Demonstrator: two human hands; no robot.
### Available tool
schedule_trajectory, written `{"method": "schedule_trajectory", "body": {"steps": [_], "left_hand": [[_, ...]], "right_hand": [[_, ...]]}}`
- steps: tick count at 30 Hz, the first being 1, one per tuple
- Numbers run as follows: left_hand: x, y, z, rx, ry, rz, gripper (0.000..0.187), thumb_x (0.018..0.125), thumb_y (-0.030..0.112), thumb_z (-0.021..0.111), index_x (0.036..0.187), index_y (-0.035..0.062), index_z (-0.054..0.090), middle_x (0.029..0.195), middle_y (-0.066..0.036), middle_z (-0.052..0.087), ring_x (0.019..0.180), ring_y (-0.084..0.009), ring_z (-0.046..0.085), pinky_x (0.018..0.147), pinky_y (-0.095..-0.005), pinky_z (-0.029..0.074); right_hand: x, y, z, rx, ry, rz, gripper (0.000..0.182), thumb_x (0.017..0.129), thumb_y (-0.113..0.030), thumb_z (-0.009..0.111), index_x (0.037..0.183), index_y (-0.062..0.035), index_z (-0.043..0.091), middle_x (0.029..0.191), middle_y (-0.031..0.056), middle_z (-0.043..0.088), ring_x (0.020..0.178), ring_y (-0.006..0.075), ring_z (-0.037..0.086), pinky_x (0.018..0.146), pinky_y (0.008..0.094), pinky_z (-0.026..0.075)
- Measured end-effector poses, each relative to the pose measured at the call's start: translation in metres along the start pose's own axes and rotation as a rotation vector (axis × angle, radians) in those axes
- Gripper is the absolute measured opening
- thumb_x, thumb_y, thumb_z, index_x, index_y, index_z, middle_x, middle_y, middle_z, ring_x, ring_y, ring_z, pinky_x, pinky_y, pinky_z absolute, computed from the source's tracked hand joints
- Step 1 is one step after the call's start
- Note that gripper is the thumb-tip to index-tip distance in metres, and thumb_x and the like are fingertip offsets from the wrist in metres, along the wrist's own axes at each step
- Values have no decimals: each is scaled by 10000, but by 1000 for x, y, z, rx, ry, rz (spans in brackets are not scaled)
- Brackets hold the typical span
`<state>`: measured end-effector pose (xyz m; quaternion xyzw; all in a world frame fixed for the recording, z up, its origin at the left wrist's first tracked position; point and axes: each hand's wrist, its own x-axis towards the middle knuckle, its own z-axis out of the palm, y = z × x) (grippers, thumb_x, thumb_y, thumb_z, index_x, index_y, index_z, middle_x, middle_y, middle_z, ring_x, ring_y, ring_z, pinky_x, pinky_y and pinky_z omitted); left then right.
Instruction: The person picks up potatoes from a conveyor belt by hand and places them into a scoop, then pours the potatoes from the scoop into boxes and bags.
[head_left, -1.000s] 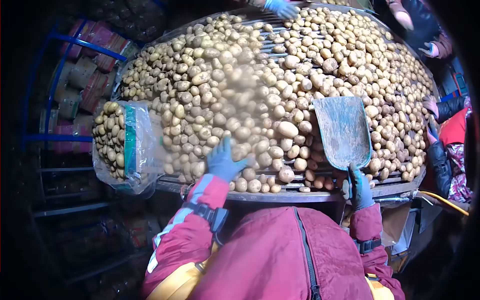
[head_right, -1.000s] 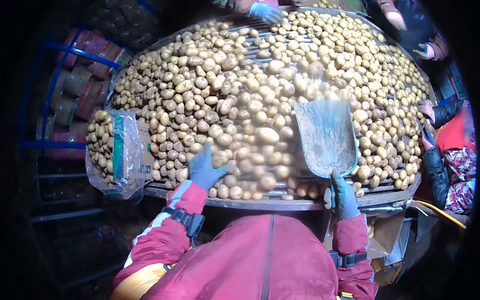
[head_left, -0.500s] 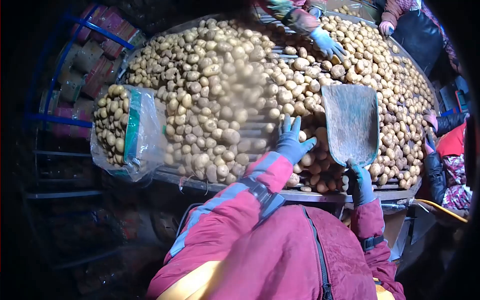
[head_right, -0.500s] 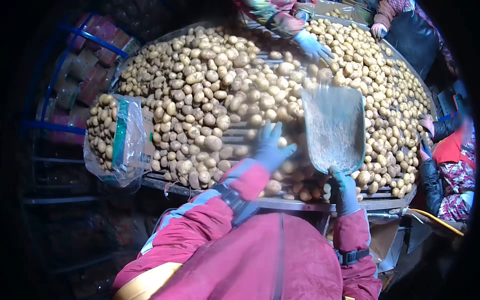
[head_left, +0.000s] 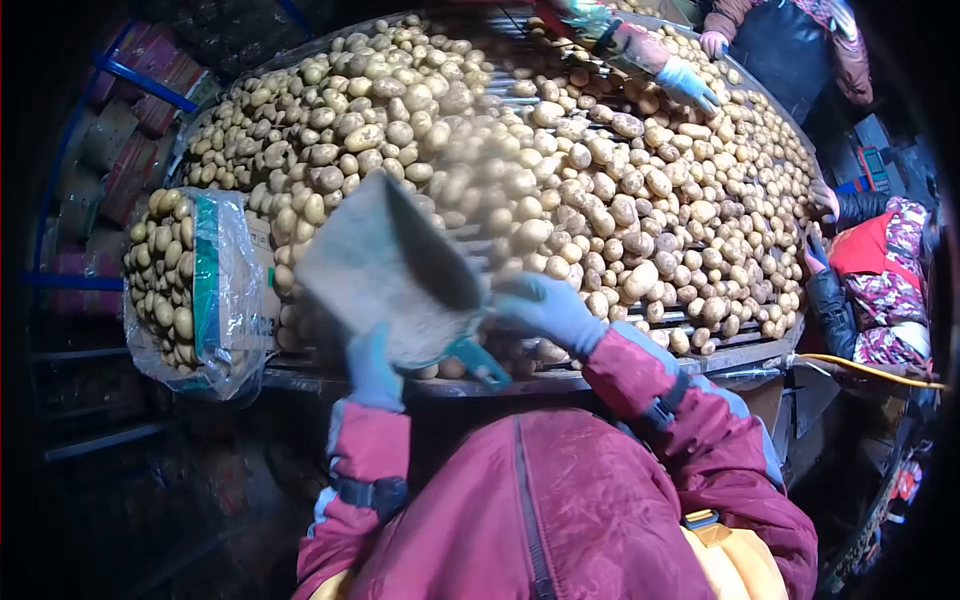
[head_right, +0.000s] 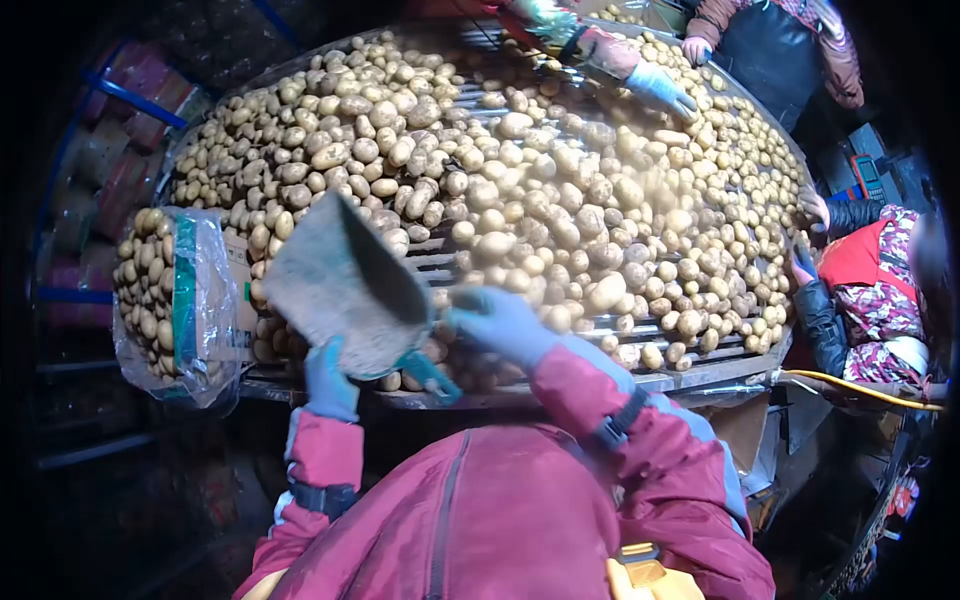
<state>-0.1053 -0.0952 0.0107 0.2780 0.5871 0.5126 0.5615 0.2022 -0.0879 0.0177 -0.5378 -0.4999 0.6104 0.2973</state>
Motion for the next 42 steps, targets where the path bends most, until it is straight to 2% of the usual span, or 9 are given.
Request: {"method": "schedule_trajectory", "body": {"steps": [3,9,11,16,21,29,33,36,42], "left_hand": [[-5,22,-40,-77,122,0,416,944,133,587,1298,-81,550,1241,-198,634,1094,-323,660,965,-459,541],[-6,26,-47,-61,180,-40,450,941,147,587,1312,-99,526,1232,-182,628,1096,-307,651,961,-440,534],[-5,23,-39,-72,148,-67,445,938,139,592,1309,-98,528,1232,-181,628,1097,-304,649,960,-441,534],[-1,20,-22,-100,144,-69,428,916,122,630,1286,-80,554,1220,-166,635,1094,-279,648,962,-418,532],[-4,15,-21,-93,149,-89,418,908,127,641,1271,-68,569,1205,-139,642,1087,-262,648,956,-403,532],[-2,11,-21,-111,145,-98,445,944,119,586,1338,-80,530,1292,-181,613,1158,-307,630,1007,-437,513],[-4,15,-19,-147,126,-116,443,941,120,591,1334,-77,536,1288,-176,615,1158,-303,629,1009,-439,511],[0,13,-17,-101,118,-128,446,942,126,591,1336,-76,537,1287,-175,615,1163,-299,625,1013,-441,506],[-5,19,4,-115,145,-135,384,900,133,668,1225,-54,586,1143,-114,635,1030,-224,638,920,-395,535]], "right_hand": [[44,9,3,-612,351,-474,498,831,-332,731,1263,-98,654,1181,83,687,1226,314,574,1035,429,458],[60,-21,-39,-1080,93,-274,356,773,-322,736,1095,-171,727,1237,44,646,1385,299,424,1119,484,343],[53,13,-67,-1187,328,-461,213,747,-304,741,942,-217,754,1161,9,652,1403,291,408,1090,489,359],[36,16,-91,-1112,391,-671,226,663,-250,796,848,-200,675,1263,13,624,1370,354,441,1054,507,412],[15,32,-133,-1326,340,-303,532,720,-306,784,1225,-173,685,1343,31,618,1405,340,401,1138,478,355],[-2,45,-221,-1259,597,85,359,866,-385,662,1154,-176,708,1414,65,555,1378,342,408,1131,484,340],[18,33,-217,-1263,731,64,434,844,-357,712,1177,-80,688,1332,124,618,1284,338,524,1087,440,416],[61,29,-163,-1080,727,-392,405,800,-287,759,1137,-71,695,1236,160,653,1153,352,612,999,432,492],[139,14,-86,-1182,463,-415,476,829,-343,703,1256,-159,604,1368,96,557,1368,315,440,1112,482,363]]}}
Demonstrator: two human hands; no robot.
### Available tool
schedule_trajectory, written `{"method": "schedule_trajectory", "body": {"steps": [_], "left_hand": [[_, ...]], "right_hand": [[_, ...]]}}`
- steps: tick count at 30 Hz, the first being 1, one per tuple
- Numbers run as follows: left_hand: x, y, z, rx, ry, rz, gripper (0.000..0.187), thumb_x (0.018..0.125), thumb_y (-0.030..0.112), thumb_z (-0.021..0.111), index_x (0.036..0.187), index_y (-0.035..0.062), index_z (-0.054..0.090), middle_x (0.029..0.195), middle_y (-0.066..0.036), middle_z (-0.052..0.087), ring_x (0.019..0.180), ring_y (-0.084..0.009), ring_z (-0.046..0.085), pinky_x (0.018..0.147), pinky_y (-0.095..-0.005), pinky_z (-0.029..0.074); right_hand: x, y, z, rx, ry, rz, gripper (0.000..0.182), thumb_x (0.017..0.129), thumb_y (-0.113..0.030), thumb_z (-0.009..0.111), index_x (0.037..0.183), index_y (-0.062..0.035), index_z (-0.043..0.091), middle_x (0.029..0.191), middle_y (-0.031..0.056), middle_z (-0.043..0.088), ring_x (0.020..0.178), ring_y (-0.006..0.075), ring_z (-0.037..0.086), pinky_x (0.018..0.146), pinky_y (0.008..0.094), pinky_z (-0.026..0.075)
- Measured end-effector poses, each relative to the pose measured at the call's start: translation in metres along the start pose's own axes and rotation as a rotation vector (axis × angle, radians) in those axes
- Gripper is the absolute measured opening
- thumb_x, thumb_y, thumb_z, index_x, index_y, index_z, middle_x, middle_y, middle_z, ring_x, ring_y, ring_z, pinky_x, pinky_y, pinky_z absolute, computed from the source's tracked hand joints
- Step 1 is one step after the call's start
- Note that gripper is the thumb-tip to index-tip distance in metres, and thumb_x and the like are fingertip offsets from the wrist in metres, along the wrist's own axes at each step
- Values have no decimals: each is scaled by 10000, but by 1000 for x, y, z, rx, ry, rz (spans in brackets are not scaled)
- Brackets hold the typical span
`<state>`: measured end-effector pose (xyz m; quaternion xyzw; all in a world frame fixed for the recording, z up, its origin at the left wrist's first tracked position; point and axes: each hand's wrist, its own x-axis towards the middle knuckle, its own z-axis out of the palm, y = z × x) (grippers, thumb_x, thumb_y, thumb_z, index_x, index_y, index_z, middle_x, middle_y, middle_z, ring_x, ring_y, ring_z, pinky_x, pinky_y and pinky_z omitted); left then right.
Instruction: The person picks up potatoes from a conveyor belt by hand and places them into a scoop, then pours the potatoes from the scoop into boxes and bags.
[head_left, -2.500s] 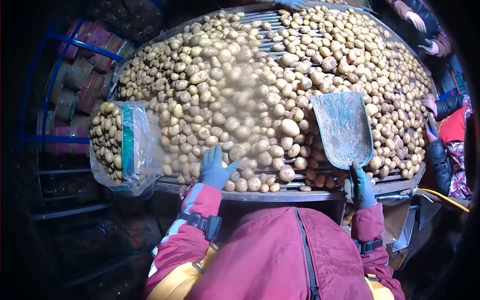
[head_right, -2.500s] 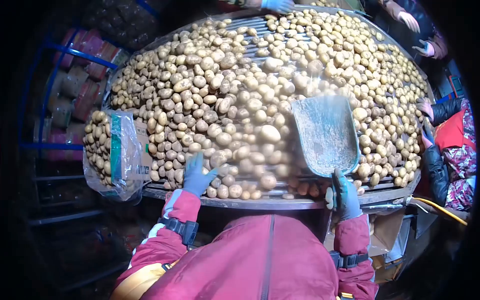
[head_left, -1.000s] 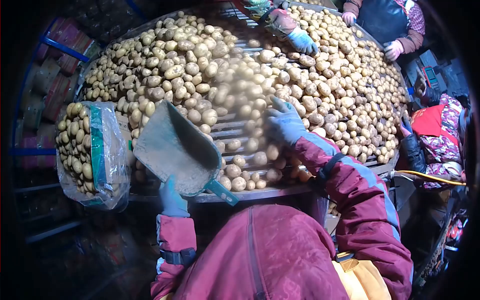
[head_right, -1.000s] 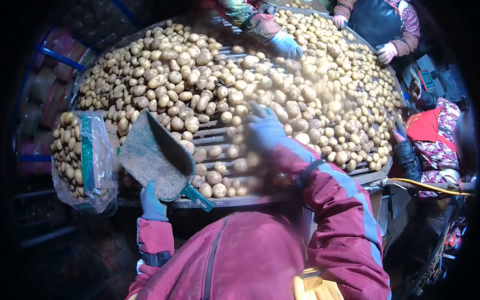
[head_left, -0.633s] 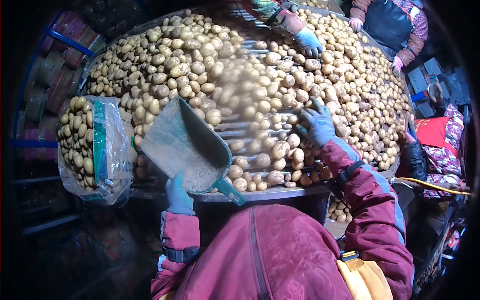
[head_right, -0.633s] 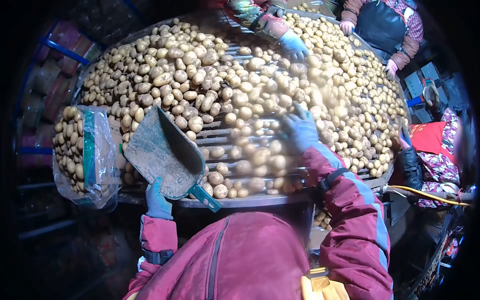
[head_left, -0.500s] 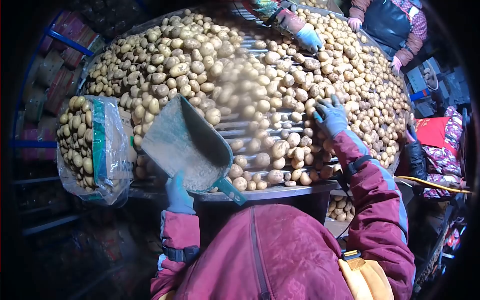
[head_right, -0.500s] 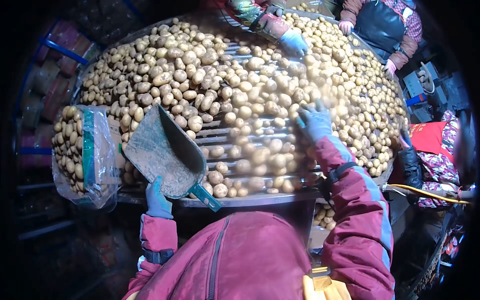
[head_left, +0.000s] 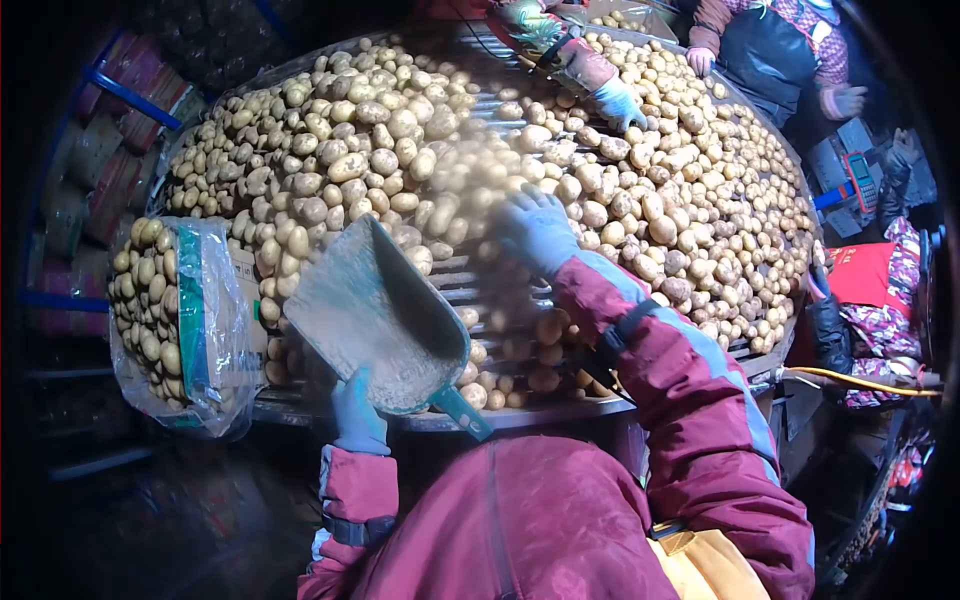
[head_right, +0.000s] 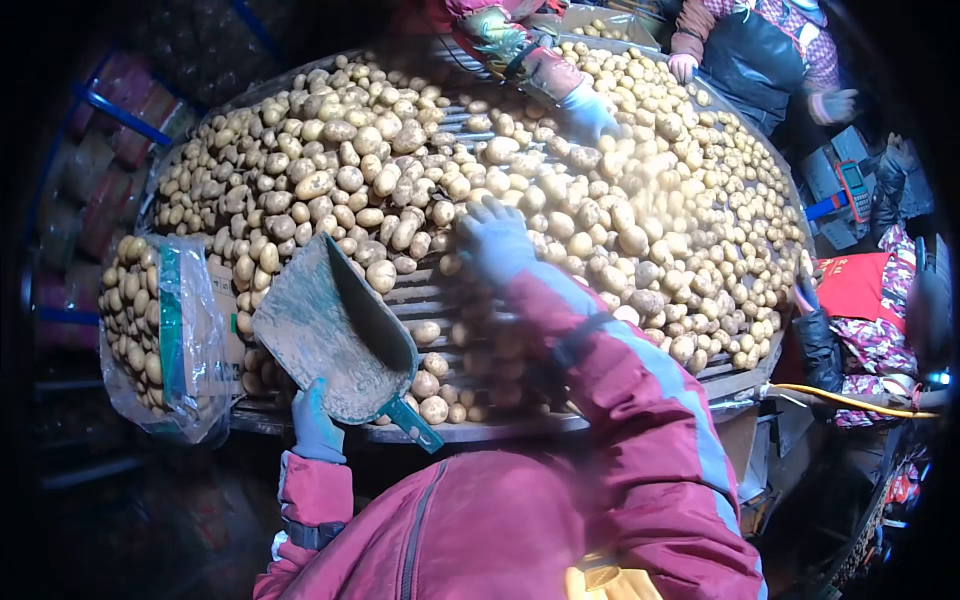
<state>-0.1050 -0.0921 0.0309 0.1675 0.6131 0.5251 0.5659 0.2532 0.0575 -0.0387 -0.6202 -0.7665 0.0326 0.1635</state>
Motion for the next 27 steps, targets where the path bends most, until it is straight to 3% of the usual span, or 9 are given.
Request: {"method": "schedule_trajectory", "body": {"steps": [4,9,11,12,15,18,22,25,27], "left_hand": [[-3,0,4,19,-7,12,394,899,145,674,1225,-58,585,1142,-115,634,1029,-223,638,914,-392,533],[-4,-2,10,31,-6,4,401,905,152,677,1232,-59,581,1158,-123,634,1040,-231,640,921,-391,531],[-3,0,22,14,-11,-10,399,909,151,676,1234,-60,580,1164,-123,639,1043,-228,642,924,-387,529],[-2,0,27,2,-19,-16,398,911,150,675,1236,-60,579,1166,-124,641,1045,-226,643,925,-384,528],[-1,-3,39,53,-43,-21,395,913,141,674,1238,-62,579,1182,-129,642,1029,-226,650,925,-380,528],[6,-12,40,31,-71,-27,388,910,140,676,1229,-60,584,1166,-127,648,1003,-227,657,900,-381,538],[14,-24,41,62,-80,-45,371,910,137,675,1210,-64,591,1131,-131,656,972,-229,663,869,-380,549],[14,-26,42,85,-62,-53,364,910,135,674,1203,-67,594,1123,-136,659,961,-231,665,861,-380,552],[7,-22,48,94,-43,-43,365,910,133,675,1203,-69,593,1125,-140,658,956,-232,666,863,-381,551]], "right_hand": [[13,35,-8,28,-125,144,535,866,-436,658,1316,-159,578,1406,97,548,1374,323,431,1139,497,325],[-7,111,-17,-19,-57,96,532,871,-430,675,1328,-174,580,1306,107,617,1295,349,482,1143,497,295],[-18,156,-43,-327,-116,204,427,855,-402,691,1224,-189,658,1270,85,644,1278,296,502,1097,474,346],[-28,195,-32,-255,10,84,369,855,-415,680,1152,-196,698,1252,54,655,1281,274,503,1073,472,372],[-38,204,-90,-163,-182,481,451,845,-364,702,1258,-183,672,1349,57,613,1240,317,565,1090,434,405],[-45,209,-103,-233,-161,453,255,849,-318,683,1044,-158,725,1141,101,676,1105,330,610,911,458,498],[-25,186,-86,-146,142,484,213,866,-324,672,982,-151,718,1053,132,683,1022,331,640,881,445,510],[1,144,-53,96,-115,530,242,889,-319,691,1096,-199,734,1031,131,734,940,324,703,832,428,558],[15,115,-41,11,-238,510,266,899,-333,610,1103,-205,724,1045,166,723,1026,360,691,888,471,545]]}}
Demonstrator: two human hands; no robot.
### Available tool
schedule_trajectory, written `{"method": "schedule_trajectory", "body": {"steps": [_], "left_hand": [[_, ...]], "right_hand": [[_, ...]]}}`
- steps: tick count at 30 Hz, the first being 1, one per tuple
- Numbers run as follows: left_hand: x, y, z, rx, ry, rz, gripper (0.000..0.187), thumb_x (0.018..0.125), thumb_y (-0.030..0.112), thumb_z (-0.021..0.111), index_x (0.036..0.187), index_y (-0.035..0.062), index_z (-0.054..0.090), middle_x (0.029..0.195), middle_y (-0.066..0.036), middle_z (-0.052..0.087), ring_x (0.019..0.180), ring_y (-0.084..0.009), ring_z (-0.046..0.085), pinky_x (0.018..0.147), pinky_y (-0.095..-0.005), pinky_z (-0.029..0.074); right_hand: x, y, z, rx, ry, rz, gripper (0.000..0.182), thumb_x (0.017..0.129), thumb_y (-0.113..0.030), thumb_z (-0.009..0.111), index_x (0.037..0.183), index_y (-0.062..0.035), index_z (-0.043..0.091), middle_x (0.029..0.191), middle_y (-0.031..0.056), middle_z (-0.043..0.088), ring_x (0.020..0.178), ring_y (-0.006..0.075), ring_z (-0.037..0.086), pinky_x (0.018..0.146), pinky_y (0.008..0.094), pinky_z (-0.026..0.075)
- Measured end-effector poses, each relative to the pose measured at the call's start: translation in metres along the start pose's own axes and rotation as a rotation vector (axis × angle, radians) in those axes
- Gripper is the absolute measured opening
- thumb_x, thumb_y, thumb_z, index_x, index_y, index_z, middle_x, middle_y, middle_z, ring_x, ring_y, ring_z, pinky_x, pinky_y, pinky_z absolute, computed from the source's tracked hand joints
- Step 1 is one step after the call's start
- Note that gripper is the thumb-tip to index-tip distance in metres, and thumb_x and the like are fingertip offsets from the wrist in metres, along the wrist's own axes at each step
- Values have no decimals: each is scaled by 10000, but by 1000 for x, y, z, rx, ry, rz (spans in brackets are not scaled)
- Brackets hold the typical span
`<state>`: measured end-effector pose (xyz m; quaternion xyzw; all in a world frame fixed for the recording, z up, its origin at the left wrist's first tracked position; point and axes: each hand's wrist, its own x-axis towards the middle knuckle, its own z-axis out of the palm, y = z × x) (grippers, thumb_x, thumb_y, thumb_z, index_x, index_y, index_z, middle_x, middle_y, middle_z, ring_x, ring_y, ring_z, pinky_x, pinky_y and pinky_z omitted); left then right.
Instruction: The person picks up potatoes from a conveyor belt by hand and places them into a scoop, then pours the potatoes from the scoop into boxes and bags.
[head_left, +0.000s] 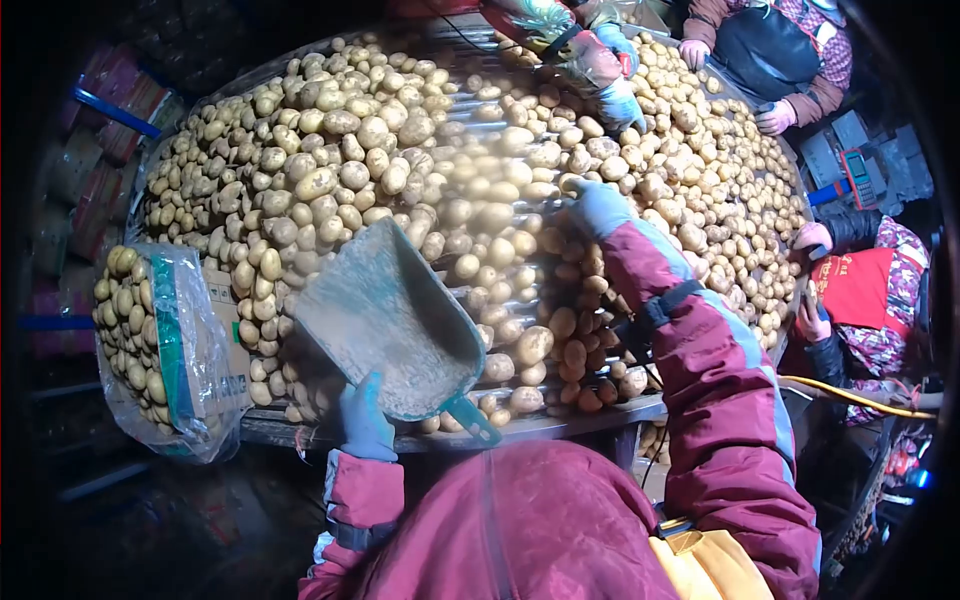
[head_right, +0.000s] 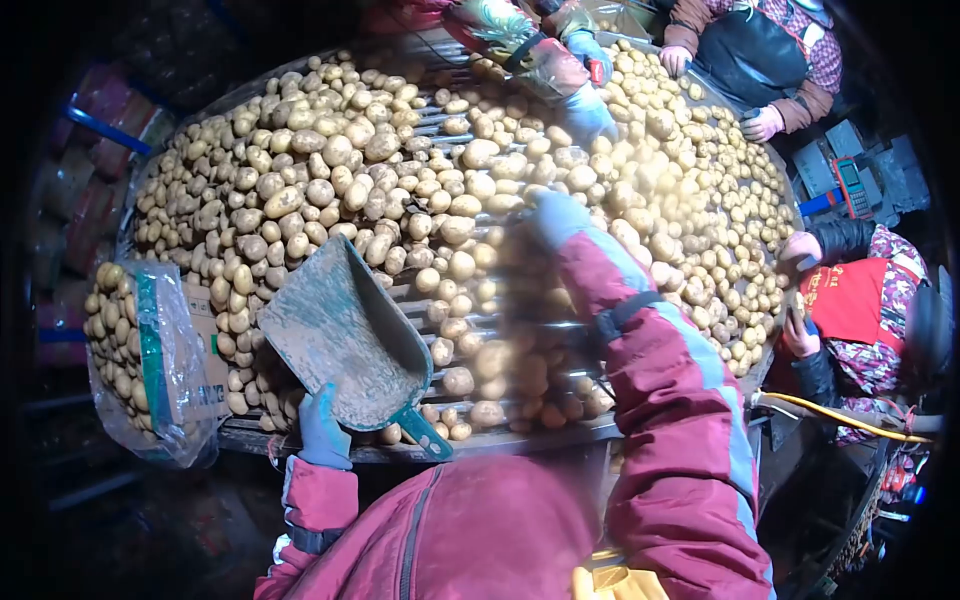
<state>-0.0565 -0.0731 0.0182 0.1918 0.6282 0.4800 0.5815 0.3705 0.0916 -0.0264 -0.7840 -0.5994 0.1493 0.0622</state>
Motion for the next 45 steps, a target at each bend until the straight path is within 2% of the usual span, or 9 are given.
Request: {"method": "schedule_trajectory", "body": {"steps": [6,14,22,23,24,27,31,40,45], "left_hand": [[-12,7,3,-37,49,-11,357,906,105,681,1205,-68,591,1118,-129,656,978,-233,661,875,-379,547],[-13,-2,-5,18,44,-67,406,911,139,649,1259,-58,578,1192,-138,646,1055,-247,647,936,-395,525],[0,-12,2,25,-27,-106,368,910,121,660,1210,-76,582,1123,-140,645,977,-229,649,865,-388,539],[1,-13,8,61,-39,-98,370,910,123,657,1211,-78,582,1117,-140,645,971,-228,648,862,-388,539],[2,-13,11,96,-50,-88,371,911,126,654,1211,-80,582,1112,-140,645,966,-226,647,858,-388,538],[8,-20,10,106,-100,-77,364,938,169,630,1223,-58,614,1141,-129,676,1010,-224,669,877,-356,539],[3,-2,21,165,-58,-140,373,941,172,632,1233,-60,610,1160,-133,668,1026,-230,659,881,-364,530],[13,-20,-6,108,-78,-70,375,944,172,624,1236,-63,610,1164,-132,658,1032,-237,643,918,-375,509],[16,-26,-16,139,-88,-45,356,937,156,629,1218,-63,620,1142,-130,665,1020,-231,650,902,-368,523]], "right_hand": [[38,-37,11,-194,-223,-1,345,901,-277,595,1166,-102,729,1199,147,709,1135,327,674,921,461,540],[50,-7,49,-243,-73,-37,337,897,-307,557,1093,-103,740,1018,192,736,964,363,716,845,473,561],[-21,-41,-30,352,-55,-83,497,913,-526,569,998,-71,749,901,155,737,865,340,708,799,427,546],[-37,-52,-34,583,-76,-320,532,955,-545,522,984,-62,743,826,146,730,786,305,717,749,403,551],[-56,-76,-63,661,-399,-177,580,985,-576,489,1013,-49,730,792,126,718,696,223,697,692,353,550],[-75,-80,-71,967,-438,-113,616,984,-590,520,1129,-19,699,812,103,714,677,119,666,663,278,545],[-89,-40,-21,257,-280,-115,446,896,-541,578,1044,-156,747,1006,160,729,910,360,706,823,467,556],[-113,-75,78,-199,-270,-32,309,858,-417,666,963,-141,758,883,114,747,778,326,725,716,444,570],[-113,-70,51,-23,-296,-155,276,833,-369,647,904,-134,770,855,133,745,812,297,737,741,427,570]]}}
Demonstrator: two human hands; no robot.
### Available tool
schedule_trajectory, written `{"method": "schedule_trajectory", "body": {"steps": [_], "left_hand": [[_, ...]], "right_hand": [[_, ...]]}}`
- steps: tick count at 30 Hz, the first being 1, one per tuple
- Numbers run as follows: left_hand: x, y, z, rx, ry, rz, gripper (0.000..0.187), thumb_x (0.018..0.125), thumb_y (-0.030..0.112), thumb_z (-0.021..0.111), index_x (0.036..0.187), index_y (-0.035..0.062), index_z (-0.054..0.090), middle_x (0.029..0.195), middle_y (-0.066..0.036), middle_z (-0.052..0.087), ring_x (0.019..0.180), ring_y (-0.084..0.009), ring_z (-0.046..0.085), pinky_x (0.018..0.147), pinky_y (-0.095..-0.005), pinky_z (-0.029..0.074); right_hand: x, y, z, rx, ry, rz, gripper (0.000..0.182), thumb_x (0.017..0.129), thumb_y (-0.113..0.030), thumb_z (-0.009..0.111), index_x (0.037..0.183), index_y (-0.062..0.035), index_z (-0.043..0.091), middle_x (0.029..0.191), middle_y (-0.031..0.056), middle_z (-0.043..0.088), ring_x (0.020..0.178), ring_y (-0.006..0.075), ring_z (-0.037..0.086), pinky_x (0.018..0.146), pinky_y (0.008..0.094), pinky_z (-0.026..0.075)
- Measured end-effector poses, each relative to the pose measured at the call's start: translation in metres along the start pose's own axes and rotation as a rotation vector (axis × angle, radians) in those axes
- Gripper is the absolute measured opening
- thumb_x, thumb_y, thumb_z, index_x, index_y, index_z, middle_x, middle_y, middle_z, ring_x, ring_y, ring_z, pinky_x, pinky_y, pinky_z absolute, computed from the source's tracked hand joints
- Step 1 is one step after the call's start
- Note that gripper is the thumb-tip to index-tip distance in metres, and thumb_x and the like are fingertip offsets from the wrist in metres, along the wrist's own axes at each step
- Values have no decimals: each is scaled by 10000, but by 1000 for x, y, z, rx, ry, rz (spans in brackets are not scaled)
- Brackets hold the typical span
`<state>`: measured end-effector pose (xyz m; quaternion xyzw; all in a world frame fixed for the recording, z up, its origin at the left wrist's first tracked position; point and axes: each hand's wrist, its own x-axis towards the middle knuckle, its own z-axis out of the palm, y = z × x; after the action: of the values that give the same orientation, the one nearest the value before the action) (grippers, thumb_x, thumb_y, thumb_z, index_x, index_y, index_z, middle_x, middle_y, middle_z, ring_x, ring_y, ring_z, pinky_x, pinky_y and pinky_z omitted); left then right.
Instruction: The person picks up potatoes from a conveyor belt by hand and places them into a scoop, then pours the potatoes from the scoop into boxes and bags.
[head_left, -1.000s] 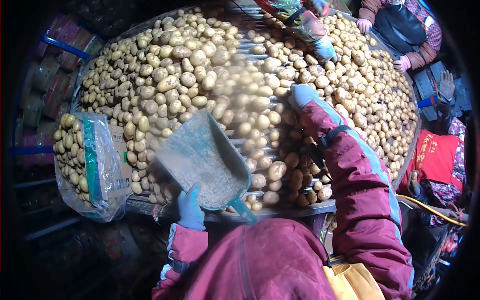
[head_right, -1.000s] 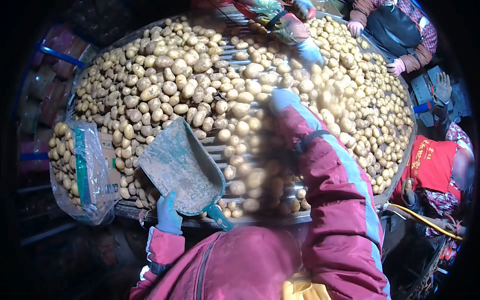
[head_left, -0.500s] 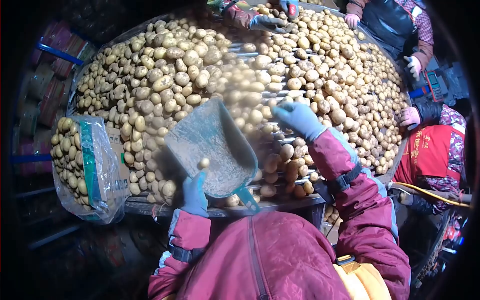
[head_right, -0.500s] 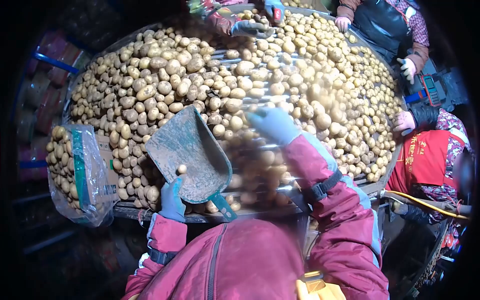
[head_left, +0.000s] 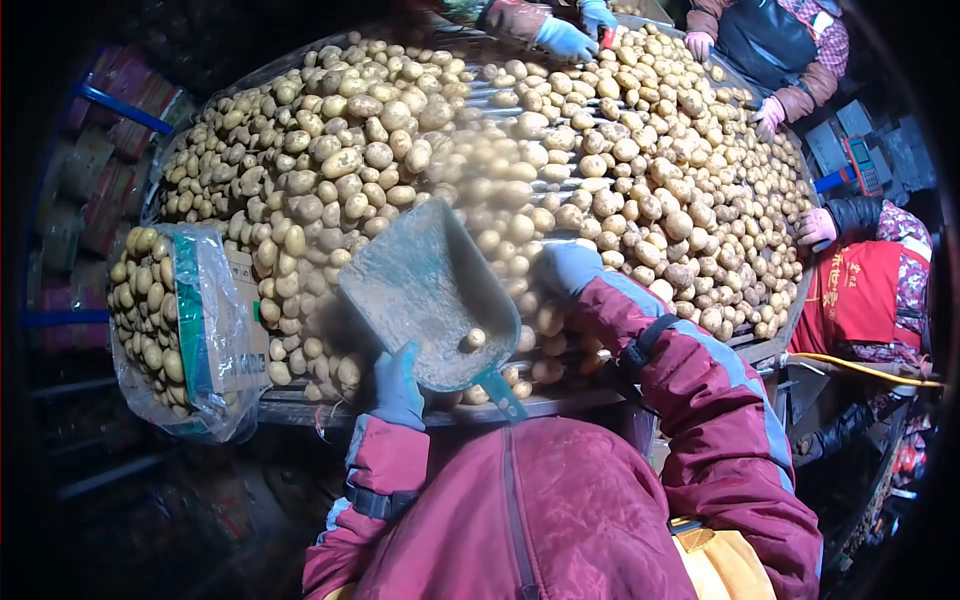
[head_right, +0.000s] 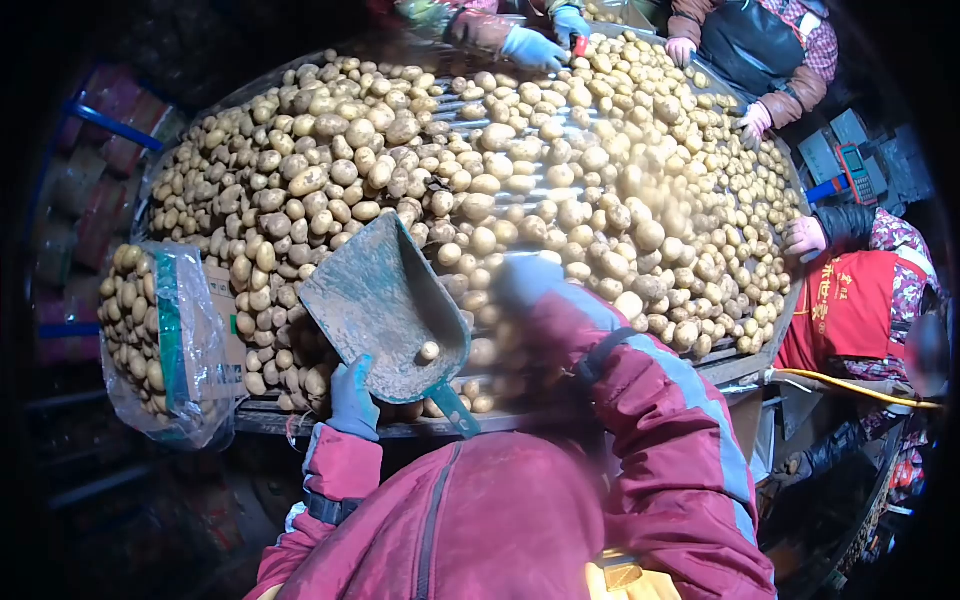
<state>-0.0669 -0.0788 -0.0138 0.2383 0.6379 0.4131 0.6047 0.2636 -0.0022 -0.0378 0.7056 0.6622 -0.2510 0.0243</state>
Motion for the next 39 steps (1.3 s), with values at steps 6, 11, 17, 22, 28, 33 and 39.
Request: {"method": "schedule_trajectory", "body": {"steps": [6,11,17,22,28,33,39], "left_hand": [[-2,3,-9,-14,51,-19,356,930,150,634,1212,-67,622,1141,-136,668,1003,-231,665,893,-370,537],[7,-6,-14,30,29,-31,354,927,149,637,1208,-65,622,1157,-138,662,1012,-233,663,900,-374,536],[-2,11,-2,-10,44,-62,349,933,149,630,1208,-66,620,1165,-142,659,1032,-237,657,912,-378,529],[8,-4,-10,20,-15,-32,355,942,145,618,1227,-67,603,1161,-147,658,1034,-242,652,920,-383,524],[-3,5,8,-39,39,-54,360,948,151,603,1230,-73,598,1158,-147,658,1030,-248,649,908,-385,522],[-4,2,1,-30,-5,-37,394,916,156,644,1217,-93,590,1139,-150,647,1006,-252,630,914,-386,505],[2,-3,10,-53,0,-58,379,929,168,626,1227,-64,608,1147,-139,663,1015,-247,652,905,-386,520]], "right_hand": [[-9,22,-56,1015,-8,313,292,883,-332,711,976,-59,754,897,112,739,793,225,716,708,350,574],[-35,-32,-122,1119,-176,48,569,962,-586,567,1065,-52,735,808,97,728,611,148,658,613,303,543],[-3,45,-40,268,-88,150,517,879,-557,651,1113,-105,740,955,111,757,858,272,734,796,382,580],[-12,19,-30,-58,-201,50,279,845,-389,669,1051,-235,777,972,91,753,897,295,728,804,412,573],[-17,9,-54,-127,-221,-21,271,814,-362,701,1046,-247,780,1028,81,756,926,289,733,825,422,573],[-17,-1,-69,-173,-378,-36,309,773,-403,731,1057,-286,772,1069,85,748,980,270,720,844,404,567],[-15,3,-67,-106,-339,123,376,824,-470,652,1005,-169,787,1007,117,756,931,281,730,833,388,565]]}}
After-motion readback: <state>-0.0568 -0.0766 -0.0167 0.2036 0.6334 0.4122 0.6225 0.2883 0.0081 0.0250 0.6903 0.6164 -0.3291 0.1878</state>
